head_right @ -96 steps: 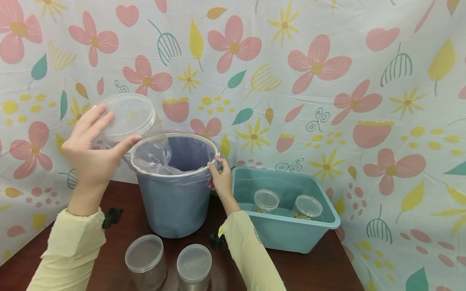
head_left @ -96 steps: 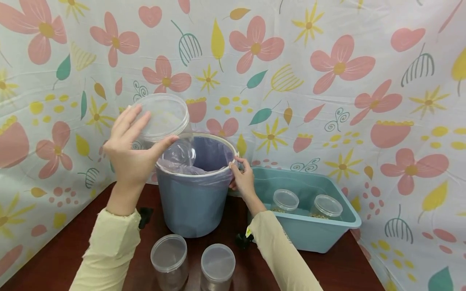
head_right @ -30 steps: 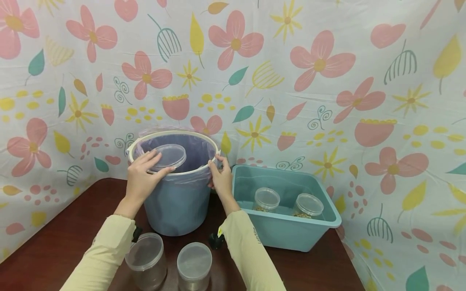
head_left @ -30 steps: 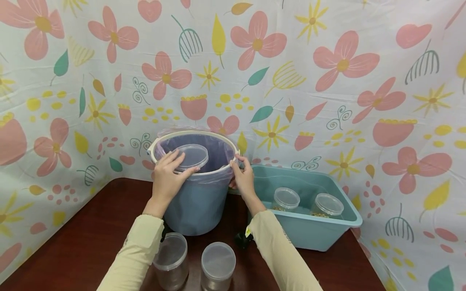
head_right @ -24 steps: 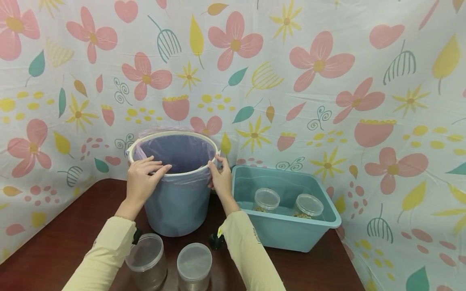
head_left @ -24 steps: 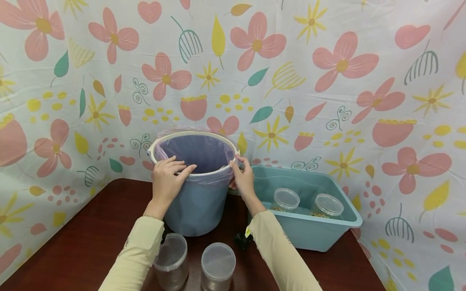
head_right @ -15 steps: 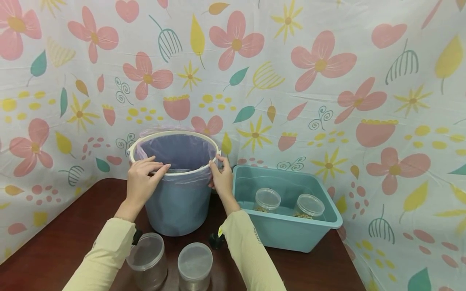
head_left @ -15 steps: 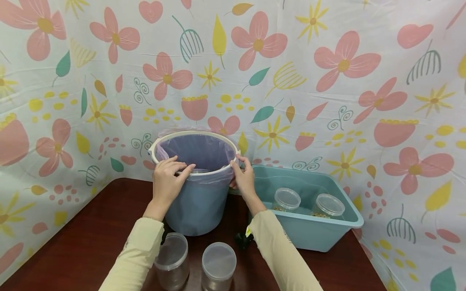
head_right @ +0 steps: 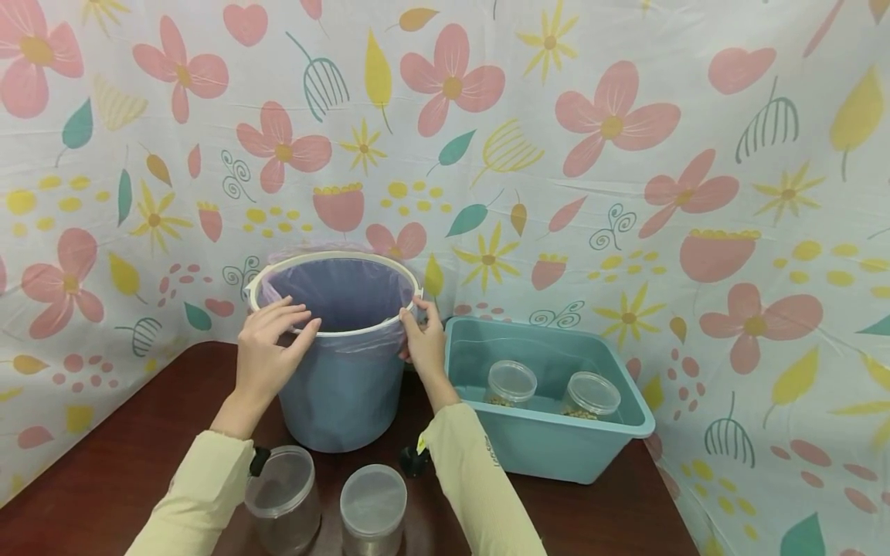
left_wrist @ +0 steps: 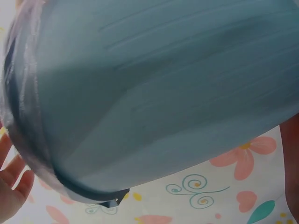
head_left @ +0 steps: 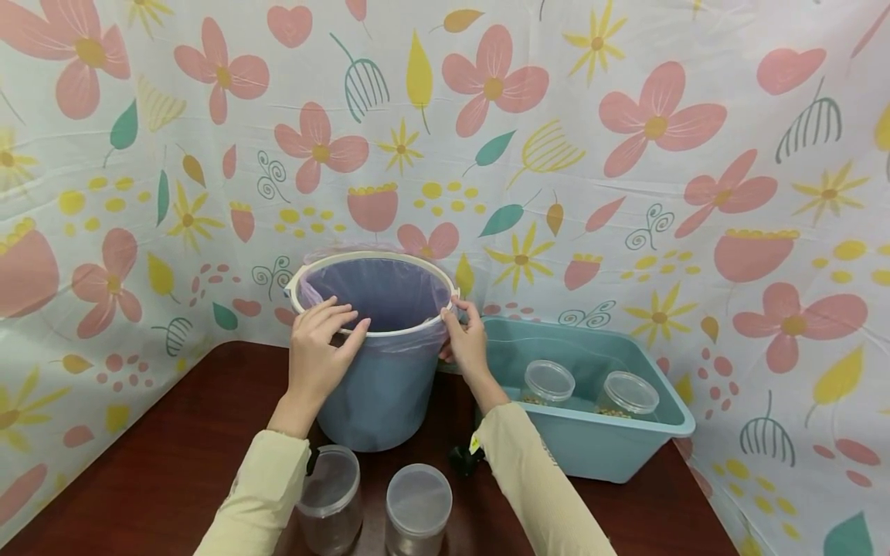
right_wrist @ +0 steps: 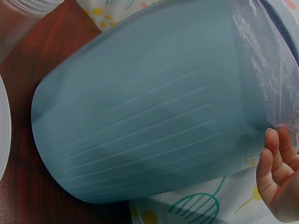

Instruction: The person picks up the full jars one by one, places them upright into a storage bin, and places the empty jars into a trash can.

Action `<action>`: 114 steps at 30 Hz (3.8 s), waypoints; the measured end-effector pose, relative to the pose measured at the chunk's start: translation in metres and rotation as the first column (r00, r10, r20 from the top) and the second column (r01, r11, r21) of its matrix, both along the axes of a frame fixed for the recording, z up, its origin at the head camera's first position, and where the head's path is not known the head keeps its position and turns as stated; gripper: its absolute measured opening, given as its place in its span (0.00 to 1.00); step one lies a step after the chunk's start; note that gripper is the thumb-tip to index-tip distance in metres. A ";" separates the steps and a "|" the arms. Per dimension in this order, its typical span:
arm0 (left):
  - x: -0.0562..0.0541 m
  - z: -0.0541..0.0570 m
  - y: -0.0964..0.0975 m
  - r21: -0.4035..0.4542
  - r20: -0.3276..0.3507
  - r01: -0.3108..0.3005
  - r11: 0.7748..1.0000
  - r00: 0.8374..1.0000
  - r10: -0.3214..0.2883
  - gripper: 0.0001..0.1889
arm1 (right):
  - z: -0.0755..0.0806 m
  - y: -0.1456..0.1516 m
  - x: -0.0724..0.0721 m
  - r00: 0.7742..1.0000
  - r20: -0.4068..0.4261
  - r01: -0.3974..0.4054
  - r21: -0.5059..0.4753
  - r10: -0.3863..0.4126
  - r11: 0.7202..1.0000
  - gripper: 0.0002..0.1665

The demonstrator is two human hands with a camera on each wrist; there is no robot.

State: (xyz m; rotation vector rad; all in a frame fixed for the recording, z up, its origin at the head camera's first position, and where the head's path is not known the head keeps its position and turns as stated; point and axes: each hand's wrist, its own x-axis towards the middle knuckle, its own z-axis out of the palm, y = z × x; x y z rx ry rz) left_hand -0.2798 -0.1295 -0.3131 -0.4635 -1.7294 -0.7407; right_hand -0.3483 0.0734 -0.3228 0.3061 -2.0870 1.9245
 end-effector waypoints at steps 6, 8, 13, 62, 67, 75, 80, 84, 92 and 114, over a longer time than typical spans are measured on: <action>0.011 -0.001 -0.001 0.011 -0.014 -0.003 1.000 1.000 0.003 0.08 | 0.003 0.000 0.004 1.000 0.007 -0.006 -0.009 0.006 1.000 0.24; 0.015 -0.001 -0.001 0.025 -0.010 -0.001 1.000 1.000 0.001 0.08 | 0.006 0.000 0.007 1.000 0.006 -0.004 -0.010 0.004 1.000 0.23; 0.024 -0.005 0.000 0.031 0.007 0.009 0.999 1.000 -0.009 0.07 | 0.018 -0.003 0.022 1.000 -0.010 0.012 0.002 -0.012 1.000 0.20; 0.077 -0.113 -0.004 -0.181 0.308 -0.060 0.982 0.945 0.114 0.07 | -0.004 0.001 -0.001 0.997 -0.071 0.031 0.010 -0.030 0.999 0.24; 0.079 -0.121 -0.004 -0.201 0.353 -0.066 0.977 0.926 0.135 0.07 | -0.006 0.001 0.000 0.992 -0.123 0.012 -0.014 -0.013 1.000 0.24; 0.082 -0.126 -0.003 -0.187 0.454 -0.050 0.981 0.881 0.132 0.05 | -0.003 0.001 -0.002 0.998 -0.054 0.034 0.011 -0.033 0.999 0.23; 0.086 -0.127 -0.006 -0.164 0.533 -0.014 0.986 0.840 0.101 0.07 | -0.002 0.001 0.000 0.999 -0.045 0.023 0.014 -0.023 1.000 0.23; 0.090 -0.126 -0.011 -0.151 0.593 0.039 0.988 0.803 0.059 0.13 | -0.003 0.001 -0.001 0.999 -0.044 0.022 0.017 -0.021 1.000 0.23; 0.096 -0.124 -0.021 -0.181 0.686 0.127 0.975 0.727 0.033 0.26 | -0.004 0.001 -0.001 0.999 -0.047 0.024 0.028 -0.023 0.999 0.24; 0.106 -0.111 -0.042 -0.140 0.828 0.279 0.950 0.558 -0.042 0.36 | -0.005 0.002 -0.001 0.997 -0.051 0.060 0.042 -0.058 0.997 0.23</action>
